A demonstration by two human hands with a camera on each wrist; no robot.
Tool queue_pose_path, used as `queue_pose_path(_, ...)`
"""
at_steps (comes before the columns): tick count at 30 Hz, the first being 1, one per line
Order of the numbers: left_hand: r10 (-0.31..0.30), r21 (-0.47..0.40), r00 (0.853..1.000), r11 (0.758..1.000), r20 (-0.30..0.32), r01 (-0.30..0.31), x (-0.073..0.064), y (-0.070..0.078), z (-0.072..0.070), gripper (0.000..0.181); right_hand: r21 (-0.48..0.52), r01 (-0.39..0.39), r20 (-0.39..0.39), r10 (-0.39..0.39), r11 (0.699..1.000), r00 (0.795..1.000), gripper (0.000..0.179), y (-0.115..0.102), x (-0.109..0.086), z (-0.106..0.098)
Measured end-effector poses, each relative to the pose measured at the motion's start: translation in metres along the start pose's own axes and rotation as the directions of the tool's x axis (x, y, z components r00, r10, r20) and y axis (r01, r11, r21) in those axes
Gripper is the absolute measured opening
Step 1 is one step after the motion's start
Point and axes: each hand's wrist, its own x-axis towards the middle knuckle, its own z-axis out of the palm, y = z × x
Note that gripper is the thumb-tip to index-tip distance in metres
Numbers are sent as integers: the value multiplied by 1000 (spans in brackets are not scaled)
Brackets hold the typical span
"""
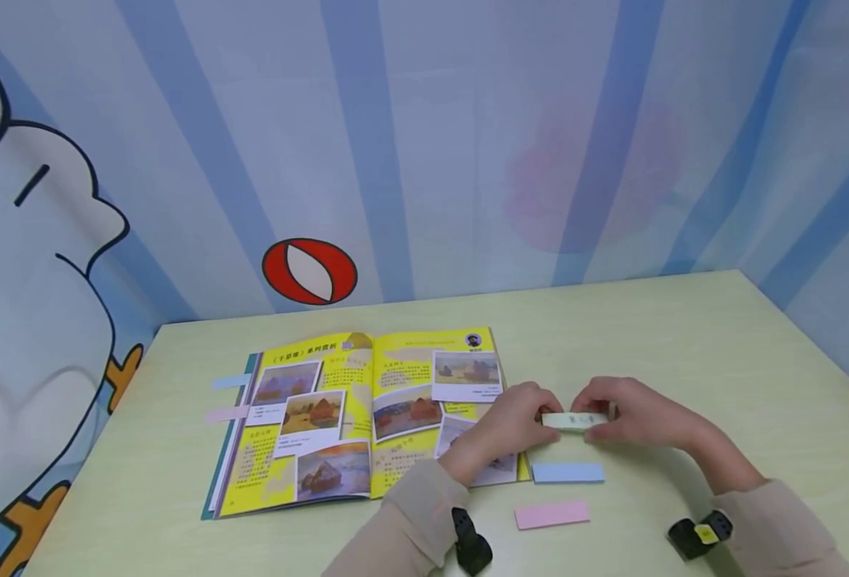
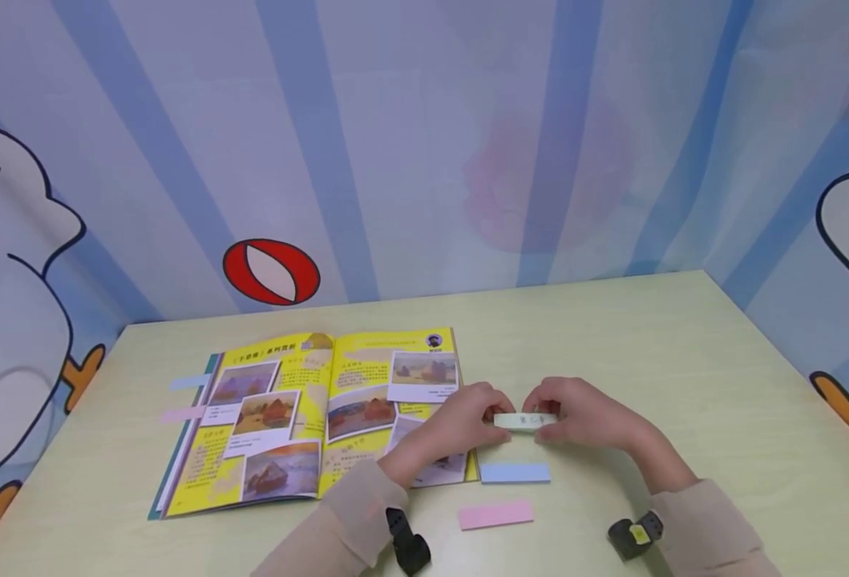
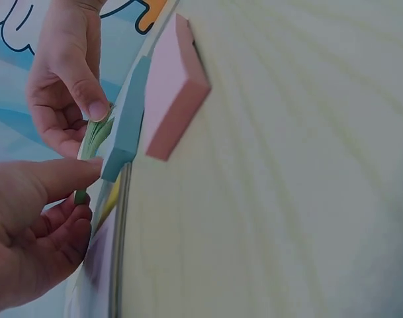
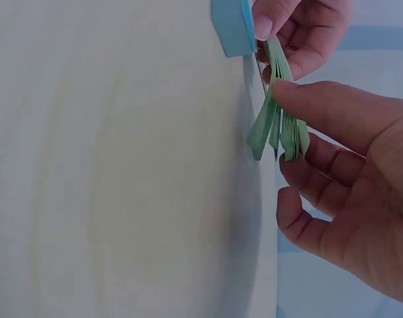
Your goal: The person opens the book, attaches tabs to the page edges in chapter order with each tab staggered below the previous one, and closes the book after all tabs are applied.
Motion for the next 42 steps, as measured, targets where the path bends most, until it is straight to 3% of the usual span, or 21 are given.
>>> queue_pose_path(8, 25, -40, 999, 999, -33, -26, -7, 4, -11, 18, -4, 19, -38, -19, 1000, 999, 22, -10, 1, -4)
queue_pose_path(20, -13, -126, 997, 992, -71, 4, -24, 10, -27, 17, -16, 58, -41, -58, 998, 997, 23, -29, 2, -10)
queue_pose_path(25, -11, -117, 995, 993, -94, 0, -32, 15, -34, 17, -25, 102, -57, -103, 994, 993, 22, -39, 3, -12)
queue_pose_path(33, 56, -60, 991, 996, -122, -64, -45, 21, -42, 19, -11, 125, -58, -126, 992, 990, 25, -54, 1, -12)
queue_pose_path(42, 51, -87, 989, 994, -138, -64, -62, 26, -47, 19, 6, 185, -65, -184, 983, 981, 27, -66, -2, -6)
